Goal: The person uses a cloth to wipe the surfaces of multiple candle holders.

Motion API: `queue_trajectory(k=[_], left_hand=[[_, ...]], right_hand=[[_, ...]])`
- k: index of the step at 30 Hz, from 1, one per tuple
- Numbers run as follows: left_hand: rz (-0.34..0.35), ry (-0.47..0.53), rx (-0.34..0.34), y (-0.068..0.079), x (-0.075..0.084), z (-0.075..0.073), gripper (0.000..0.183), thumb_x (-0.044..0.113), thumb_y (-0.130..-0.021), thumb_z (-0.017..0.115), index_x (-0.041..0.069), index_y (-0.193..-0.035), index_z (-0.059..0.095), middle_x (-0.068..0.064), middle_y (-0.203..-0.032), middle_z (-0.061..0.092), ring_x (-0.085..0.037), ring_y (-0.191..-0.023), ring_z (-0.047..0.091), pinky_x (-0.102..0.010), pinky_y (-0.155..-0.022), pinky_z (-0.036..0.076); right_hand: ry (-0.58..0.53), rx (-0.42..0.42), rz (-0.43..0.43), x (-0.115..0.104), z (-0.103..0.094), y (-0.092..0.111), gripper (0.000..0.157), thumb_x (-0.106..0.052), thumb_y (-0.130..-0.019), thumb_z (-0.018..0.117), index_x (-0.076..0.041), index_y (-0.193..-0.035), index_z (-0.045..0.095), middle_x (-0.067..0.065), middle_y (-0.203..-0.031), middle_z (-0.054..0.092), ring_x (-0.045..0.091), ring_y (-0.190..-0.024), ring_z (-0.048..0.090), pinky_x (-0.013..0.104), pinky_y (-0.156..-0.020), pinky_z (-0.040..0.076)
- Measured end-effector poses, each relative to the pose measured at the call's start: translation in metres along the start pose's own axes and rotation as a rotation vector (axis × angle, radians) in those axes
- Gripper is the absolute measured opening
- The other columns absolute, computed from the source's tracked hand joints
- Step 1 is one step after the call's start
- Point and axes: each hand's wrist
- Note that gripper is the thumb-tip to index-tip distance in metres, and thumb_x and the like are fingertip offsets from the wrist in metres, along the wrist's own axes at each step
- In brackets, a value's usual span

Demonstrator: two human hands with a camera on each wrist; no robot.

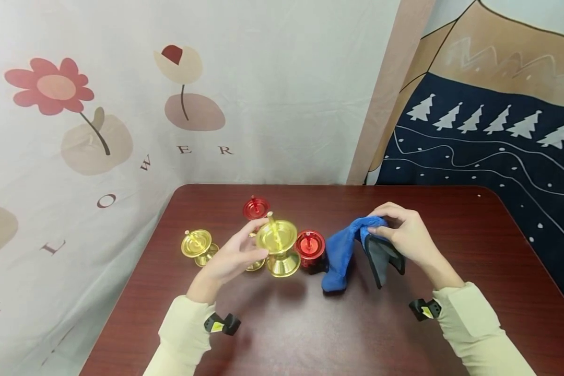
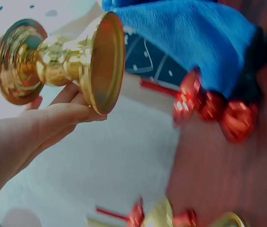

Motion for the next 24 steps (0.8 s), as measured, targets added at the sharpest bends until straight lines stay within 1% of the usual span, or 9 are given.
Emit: queue_trajectory(k=[2, 5, 7, 9, 12, 15, 19, 23, 24], left_hand=[[0.001, -0.038, -0.002, 0.010, -0.006, -0.009, 0.067, 0.009, -0.080, 0.069, 0.006, -0.136, 0.032, -0.010, -0.112, 0.052, -0.019, -0.097, 0.056, -0.030, -0.080, 0.047], [0.013, -0.068, -0.019, 0.024, -0.016, -0.023, 0.069, 0.011, -0.079, 0.071, 0.002, -0.135, 0.030, -0.011, -0.116, 0.049, -0.020, -0.099, 0.055, -0.032, -0.082, 0.047], [0.012, -0.066, -0.034, 0.033, -0.023, -0.033, 0.067, 0.011, -0.079, 0.071, 0.003, -0.134, 0.032, -0.011, -0.116, 0.049, -0.020, -0.099, 0.055, -0.032, -0.083, 0.047], [0.019, -0.063, -0.055, 0.042, -0.030, -0.043, 0.063, 0.009, -0.080, 0.070, 0.005, -0.132, 0.034, -0.012, -0.112, 0.053, -0.019, -0.100, 0.056, -0.032, -0.084, 0.046], [0.008, -0.082, -0.077, 0.054, -0.041, -0.057, 0.060, 0.005, -0.080, 0.068, 0.011, -0.130, 0.036, -0.012, -0.109, 0.055, -0.018, -0.098, 0.057, -0.030, -0.084, 0.047], [-0.001, -0.100, -0.091, 0.064, -0.053, -0.069, 0.059, 0.000, -0.081, 0.065, 0.012, -0.130, 0.036, -0.010, -0.111, 0.054, -0.018, -0.099, 0.057, -0.030, -0.082, 0.047], [-0.017, -0.053, -0.111, 0.074, -0.066, -0.079, 0.061, -0.005, -0.080, 0.064, 0.009, -0.131, 0.035, -0.012, -0.114, 0.054, -0.020, -0.100, 0.056, -0.031, -0.084, 0.047], [-0.030, 0.002, -0.134, 0.079, -0.075, -0.084, 0.063, -0.007, -0.078, 0.065, 0.004, -0.132, 0.033, -0.014, -0.115, 0.055, -0.021, -0.100, 0.057, -0.030, -0.083, 0.046], [-0.040, 0.011, -0.139, 0.080, -0.077, -0.086, 0.062, -0.007, -0.078, 0.065, 0.004, -0.131, 0.034, -0.014, -0.115, 0.055, -0.020, -0.099, 0.057, -0.030, -0.081, 0.047]], right_hand=[[0.010, 0.004, 0.029, 0.005, -0.001, 0.000, 0.018, -0.002, -0.080, 0.068, -0.003, -0.098, 0.067, 0.004, -0.094, 0.060, 0.012, -0.083, 0.056, 0.013, -0.074, 0.046], [0.020, 0.009, 0.059, 0.011, -0.001, 0.000, 0.018, -0.004, -0.080, 0.068, -0.003, -0.099, 0.067, 0.004, -0.094, 0.061, 0.011, -0.084, 0.056, 0.012, -0.074, 0.045], [0.023, 0.009, 0.068, 0.013, -0.001, 0.001, 0.018, -0.004, -0.081, 0.068, -0.004, -0.099, 0.067, 0.004, -0.094, 0.061, 0.011, -0.084, 0.055, 0.012, -0.074, 0.045], [0.026, 0.009, 0.071, 0.015, 0.000, 0.001, 0.017, -0.005, -0.081, 0.068, -0.004, -0.098, 0.067, 0.004, -0.094, 0.061, 0.011, -0.084, 0.055, 0.012, -0.074, 0.045], [0.024, 0.009, 0.069, 0.017, 0.000, 0.002, 0.016, -0.004, -0.081, 0.068, -0.003, -0.098, 0.067, 0.005, -0.093, 0.061, 0.011, -0.084, 0.055, 0.012, -0.074, 0.045], [0.021, 0.009, 0.074, 0.019, 0.000, 0.002, 0.015, -0.003, -0.081, 0.067, -0.002, -0.097, 0.067, 0.005, -0.092, 0.061, 0.011, -0.084, 0.056, 0.012, -0.074, 0.045], [0.031, 0.005, 0.073, 0.021, 0.001, 0.002, 0.015, -0.004, -0.082, 0.067, -0.002, -0.096, 0.067, 0.005, -0.092, 0.061, 0.011, -0.084, 0.056, 0.013, -0.074, 0.045], [0.029, 0.001, 0.073, 0.023, 0.001, 0.002, 0.015, -0.003, -0.082, 0.067, -0.002, -0.096, 0.067, 0.005, -0.092, 0.061, 0.011, -0.084, 0.056, 0.013, -0.074, 0.046], [0.025, -0.001, 0.072, 0.024, 0.001, 0.002, 0.015, -0.003, -0.082, 0.067, -0.002, -0.096, 0.067, 0.005, -0.092, 0.061, 0.012, -0.084, 0.056, 0.013, -0.074, 0.046]])
Point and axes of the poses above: each hand's wrist, its own y-axis away from the middle knuckle, its own z-axis out of the palm, x = y × z
